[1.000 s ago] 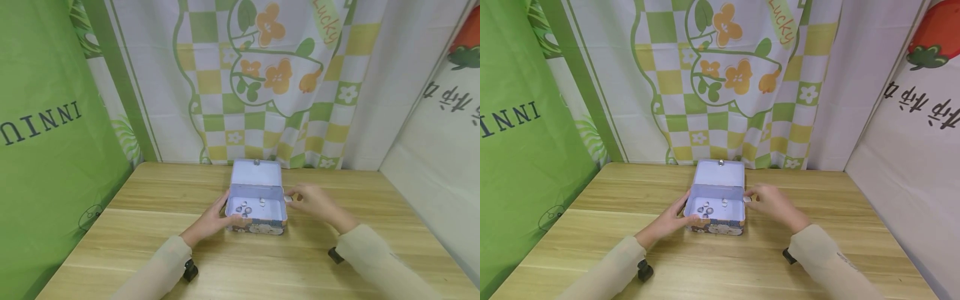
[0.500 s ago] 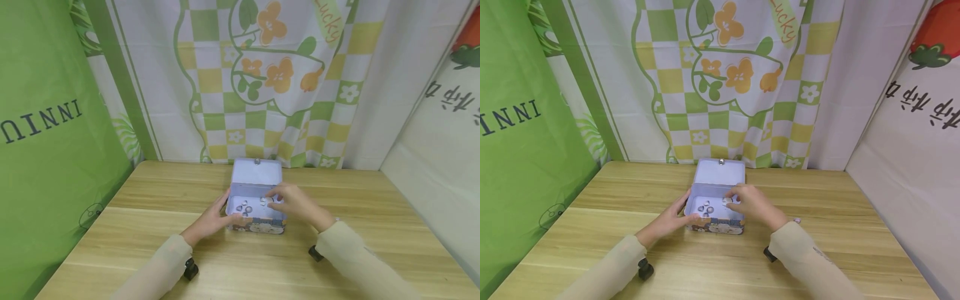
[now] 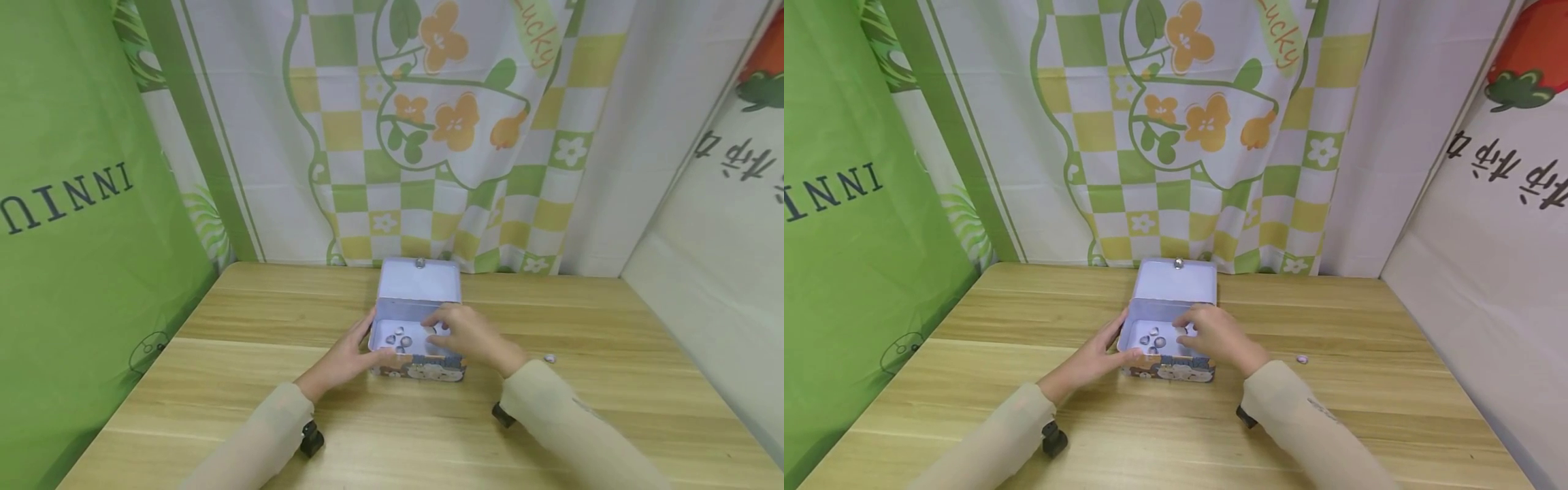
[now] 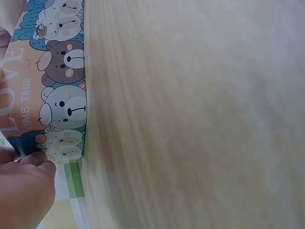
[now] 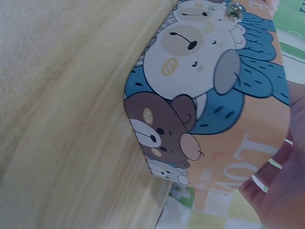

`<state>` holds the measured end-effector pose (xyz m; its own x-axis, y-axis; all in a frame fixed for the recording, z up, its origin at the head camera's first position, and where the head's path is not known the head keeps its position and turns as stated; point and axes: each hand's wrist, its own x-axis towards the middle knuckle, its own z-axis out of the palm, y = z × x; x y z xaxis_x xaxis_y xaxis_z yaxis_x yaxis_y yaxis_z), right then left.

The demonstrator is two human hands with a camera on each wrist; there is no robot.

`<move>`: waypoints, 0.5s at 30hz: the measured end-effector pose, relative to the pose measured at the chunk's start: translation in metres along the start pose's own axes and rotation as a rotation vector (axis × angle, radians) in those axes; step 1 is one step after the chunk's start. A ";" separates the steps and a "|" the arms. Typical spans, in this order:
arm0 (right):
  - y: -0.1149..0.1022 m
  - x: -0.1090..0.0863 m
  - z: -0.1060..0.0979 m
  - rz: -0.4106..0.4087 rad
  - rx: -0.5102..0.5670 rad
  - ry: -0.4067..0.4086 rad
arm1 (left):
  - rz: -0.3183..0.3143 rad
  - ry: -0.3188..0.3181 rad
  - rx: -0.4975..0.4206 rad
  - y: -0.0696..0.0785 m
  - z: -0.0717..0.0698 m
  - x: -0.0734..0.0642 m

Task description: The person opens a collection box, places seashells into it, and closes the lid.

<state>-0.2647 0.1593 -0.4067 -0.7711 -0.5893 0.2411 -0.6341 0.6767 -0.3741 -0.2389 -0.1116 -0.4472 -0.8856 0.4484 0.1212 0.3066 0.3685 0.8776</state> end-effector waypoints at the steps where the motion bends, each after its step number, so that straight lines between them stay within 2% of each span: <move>1: 0.000 0.001 0.001 0.008 -0.007 0.000 | 0.005 0.001 -0.002 0.000 0.000 0.000; 10: -0.002 0.003 0.008 0.018 -0.031 0.019 | 0.027 0.009 -0.013 0.000 0.001 0.000; 15: -0.002 0.005 0.010 0.009 -0.037 0.030 | 0.003 0.006 -0.003 0.001 0.000 -0.001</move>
<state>-0.2665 0.1509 -0.4137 -0.7779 -0.5701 0.2644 -0.6283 0.6981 -0.3435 -0.2379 -0.1112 -0.4462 -0.8867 0.4448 0.1263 0.3082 0.3649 0.8785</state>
